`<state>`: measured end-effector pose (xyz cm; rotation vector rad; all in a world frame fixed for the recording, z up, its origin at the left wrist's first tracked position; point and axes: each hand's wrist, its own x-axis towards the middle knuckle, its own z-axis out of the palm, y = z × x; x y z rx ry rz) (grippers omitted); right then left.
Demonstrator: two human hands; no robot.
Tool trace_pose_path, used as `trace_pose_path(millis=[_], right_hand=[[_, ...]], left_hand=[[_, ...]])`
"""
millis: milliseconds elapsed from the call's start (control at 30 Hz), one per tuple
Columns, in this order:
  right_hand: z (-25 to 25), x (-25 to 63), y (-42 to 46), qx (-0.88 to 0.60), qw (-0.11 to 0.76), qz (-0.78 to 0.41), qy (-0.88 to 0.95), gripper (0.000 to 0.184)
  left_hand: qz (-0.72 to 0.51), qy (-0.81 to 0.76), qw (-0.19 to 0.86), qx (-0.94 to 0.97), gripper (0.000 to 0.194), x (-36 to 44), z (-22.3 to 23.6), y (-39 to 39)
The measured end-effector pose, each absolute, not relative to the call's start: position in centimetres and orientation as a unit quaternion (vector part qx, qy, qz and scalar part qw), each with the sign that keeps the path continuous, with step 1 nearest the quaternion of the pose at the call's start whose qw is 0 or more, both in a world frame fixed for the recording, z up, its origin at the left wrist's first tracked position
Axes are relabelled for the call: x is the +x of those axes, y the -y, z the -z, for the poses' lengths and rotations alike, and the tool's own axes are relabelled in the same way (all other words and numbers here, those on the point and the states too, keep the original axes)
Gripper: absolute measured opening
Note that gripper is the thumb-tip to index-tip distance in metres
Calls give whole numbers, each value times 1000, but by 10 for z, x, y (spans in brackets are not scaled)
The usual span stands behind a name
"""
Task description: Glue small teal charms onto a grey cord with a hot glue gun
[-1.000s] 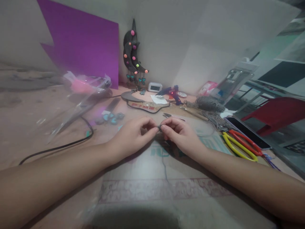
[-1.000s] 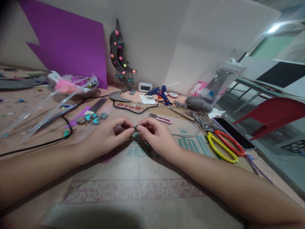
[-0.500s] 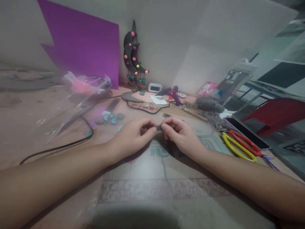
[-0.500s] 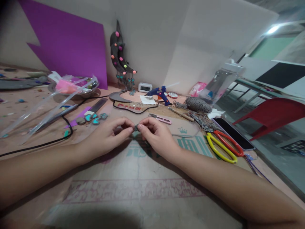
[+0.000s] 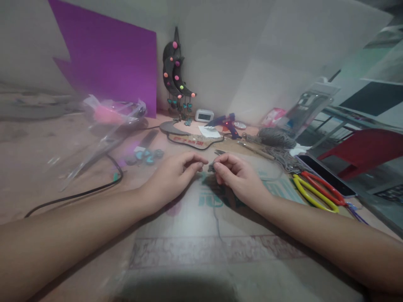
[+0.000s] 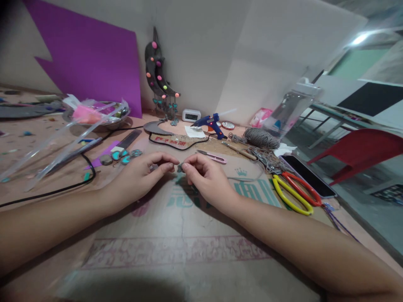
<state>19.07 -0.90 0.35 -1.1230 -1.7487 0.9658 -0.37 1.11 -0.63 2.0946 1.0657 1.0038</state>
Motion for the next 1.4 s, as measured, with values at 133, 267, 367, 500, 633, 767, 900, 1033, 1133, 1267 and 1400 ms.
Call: trace_pose_path(millis=[133, 267, 367, 500, 633, 767, 900, 1033, 1133, 1267, 1400], right_hand=[[-4, 190, 8, -447, 412, -380, 698, 18], [-4, 190, 8, -449, 413, -384, 693, 18], [-4, 191, 8, -449, 414, -382, 693, 18], [-3, 192, 8, -450, 413, -381, 694, 19], [-3, 192, 7, -448, 412, -383, 695, 18], [-3, 191, 7, -448, 408, -380, 699, 17], [-4, 190, 7, -451, 406, -379, 699, 17], [-5, 189, 8, -453, 406, -379, 698, 17], [-5, 190, 8, -454, 403, -377, 699, 17], [-4, 190, 7, -456, 401, -379, 699, 19], [-4, 189, 8, -455, 399, -386, 697, 19]], left_hand=[[-386, -389, 283, 787, 20, -4, 10, -13], [-387, -386, 289, 786, 19, -3, 11, -13], [-388, -385, 300, 782, 19, -3, 11, -13], [-385, -383, 311, 780, 19, -2, 12, -13], [-381, -384, 312, 781, 18, -2, 13, -14], [-372, -387, 301, 788, 13, -1, 10, -12], [-365, -389, 286, 796, 13, -2, 8, -11], [-363, -387, 277, 801, 14, -2, 8, -11], [-364, -386, 265, 806, 15, -2, 9, -11], [-358, -391, 263, 806, 16, -2, 8, -11], [-361, -395, 272, 800, 17, -3, 9, -12]])
